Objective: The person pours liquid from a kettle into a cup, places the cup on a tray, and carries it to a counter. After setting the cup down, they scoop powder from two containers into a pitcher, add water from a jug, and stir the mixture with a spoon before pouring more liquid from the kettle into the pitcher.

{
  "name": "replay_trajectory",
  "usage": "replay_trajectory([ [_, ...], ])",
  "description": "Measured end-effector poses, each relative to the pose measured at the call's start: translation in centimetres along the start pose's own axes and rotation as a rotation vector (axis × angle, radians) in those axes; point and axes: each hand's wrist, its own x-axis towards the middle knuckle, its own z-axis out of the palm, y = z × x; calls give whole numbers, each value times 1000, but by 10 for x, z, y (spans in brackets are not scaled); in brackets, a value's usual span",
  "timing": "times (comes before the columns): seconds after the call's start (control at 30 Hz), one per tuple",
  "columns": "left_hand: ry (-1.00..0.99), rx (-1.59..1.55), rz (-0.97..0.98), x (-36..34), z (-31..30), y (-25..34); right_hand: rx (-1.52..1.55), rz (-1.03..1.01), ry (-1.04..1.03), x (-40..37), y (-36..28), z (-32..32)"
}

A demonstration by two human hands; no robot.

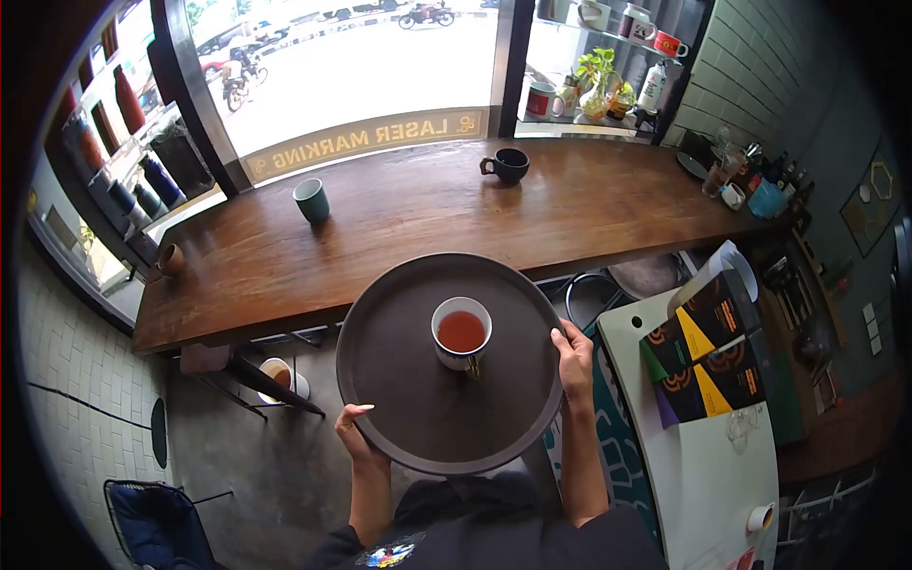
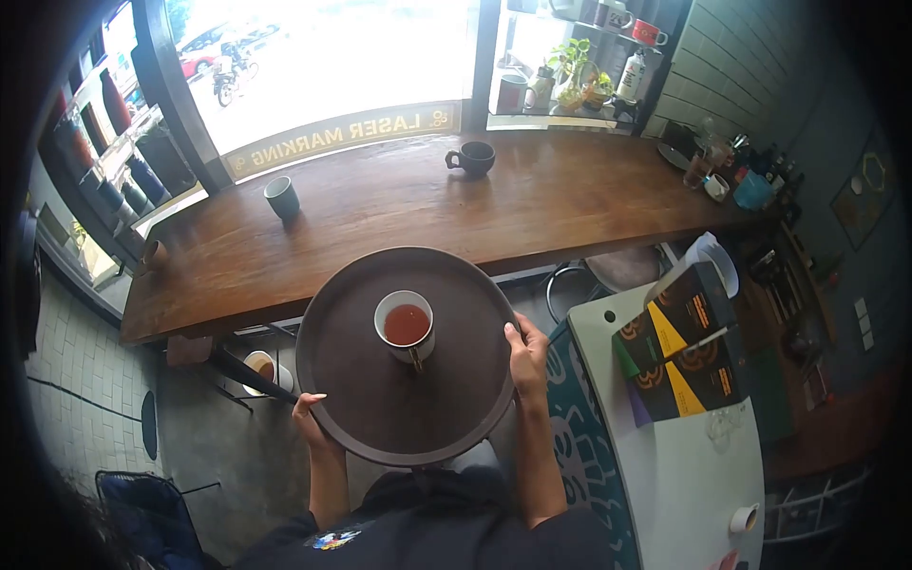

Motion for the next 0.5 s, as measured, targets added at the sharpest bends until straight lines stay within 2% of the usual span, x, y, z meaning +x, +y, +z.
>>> replay_trajectory([
  [0.07, 77, -52, -116, 8, 11, -1, 5, -13, -26, 18, 6, 6],
  [0.3, 198, -201, -110, 18, 34, -15, -238, -114, -105, 73, 15, 16],
  [0.37, 184, -211, -73, 26, 28, -21, -501, -231, -110, 84, 7, 23],
  [0.5, 247, -311, -163, 29, 47, -18, -725, -214, -188, 98, -19, 30],
])
